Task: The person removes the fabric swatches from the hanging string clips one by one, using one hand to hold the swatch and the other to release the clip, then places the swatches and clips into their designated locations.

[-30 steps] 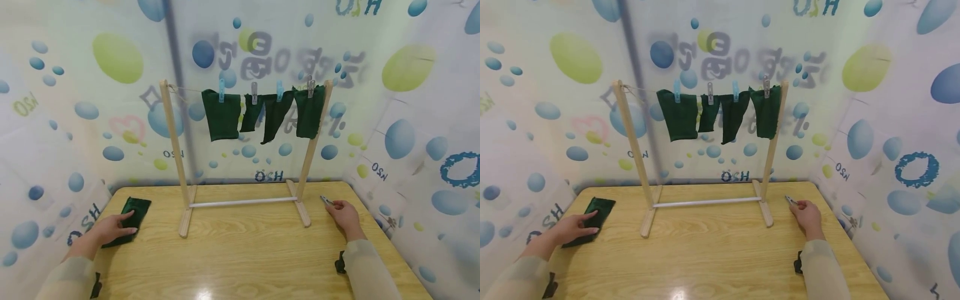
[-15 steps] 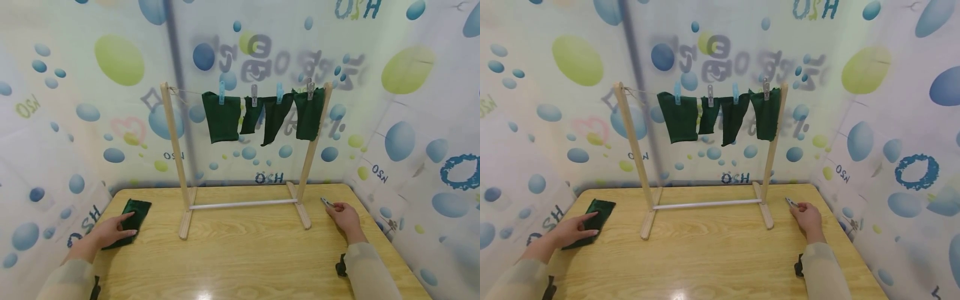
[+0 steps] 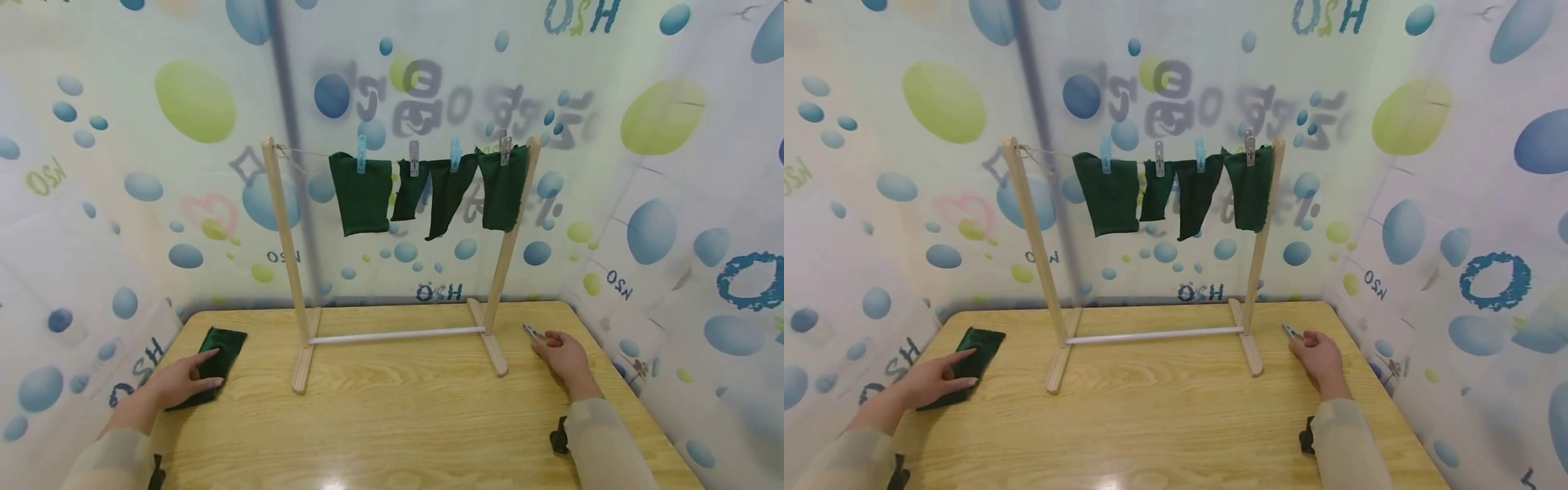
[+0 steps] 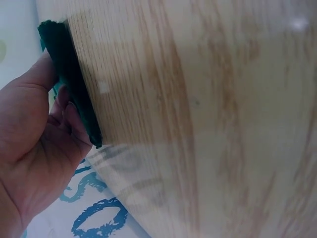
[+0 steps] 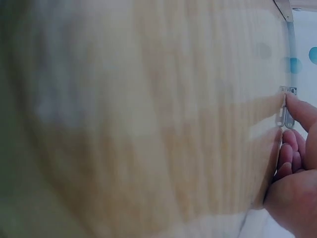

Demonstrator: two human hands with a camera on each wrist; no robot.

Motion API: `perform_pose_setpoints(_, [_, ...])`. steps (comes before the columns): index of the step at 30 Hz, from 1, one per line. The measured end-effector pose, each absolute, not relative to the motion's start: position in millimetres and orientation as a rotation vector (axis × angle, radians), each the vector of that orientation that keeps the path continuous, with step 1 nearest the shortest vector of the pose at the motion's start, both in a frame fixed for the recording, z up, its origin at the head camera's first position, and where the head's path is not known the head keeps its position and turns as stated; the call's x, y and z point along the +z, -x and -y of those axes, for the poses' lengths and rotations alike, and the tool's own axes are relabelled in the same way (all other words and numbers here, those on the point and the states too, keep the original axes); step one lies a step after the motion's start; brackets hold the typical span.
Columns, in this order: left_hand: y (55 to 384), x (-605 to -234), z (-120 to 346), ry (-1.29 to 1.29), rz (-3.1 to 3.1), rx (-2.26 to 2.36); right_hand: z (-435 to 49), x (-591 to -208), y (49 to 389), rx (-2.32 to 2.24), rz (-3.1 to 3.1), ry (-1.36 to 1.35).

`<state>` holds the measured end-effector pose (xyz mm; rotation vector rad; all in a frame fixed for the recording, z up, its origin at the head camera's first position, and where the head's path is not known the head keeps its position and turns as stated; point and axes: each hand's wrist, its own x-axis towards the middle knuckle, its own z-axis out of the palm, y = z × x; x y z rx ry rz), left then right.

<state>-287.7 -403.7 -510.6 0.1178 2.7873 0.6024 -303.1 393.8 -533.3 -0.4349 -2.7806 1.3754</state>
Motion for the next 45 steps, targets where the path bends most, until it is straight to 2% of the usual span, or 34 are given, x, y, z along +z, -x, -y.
perform_pose_setpoints(13, [286.1, -514.4, 413.7, -0.216, -2.828, 0.658, -402.5, -543.2, 295.3, 1.676, 2.497, 0.531])
perform_pose_setpoints(22, [265.5, -521.9, 423.1, -0.177, -2.869, 0.783, -398.9, -536.5, 282.1, 1.930, 2.293, 0.664])
perform_pose_setpoints(32, [244.3, -496.9, 408.8, -0.022, -3.031, 0.986, -376.0, -476.9, 269.3, 1.789, 2.463, 0.124])
perform_pose_setpoints(39, [238.9, -459.7, 361.5, -0.128, -3.100, 1.118, -320.0, -415.7, 258.8, 1.678, 2.511, -0.142])
perform_pose_setpoints(45, [243.7, -423.2, 318.6, -0.251, -3.141, 1.260, -276.8, -366.1, 262.5, 1.555, 2.590, -0.311])
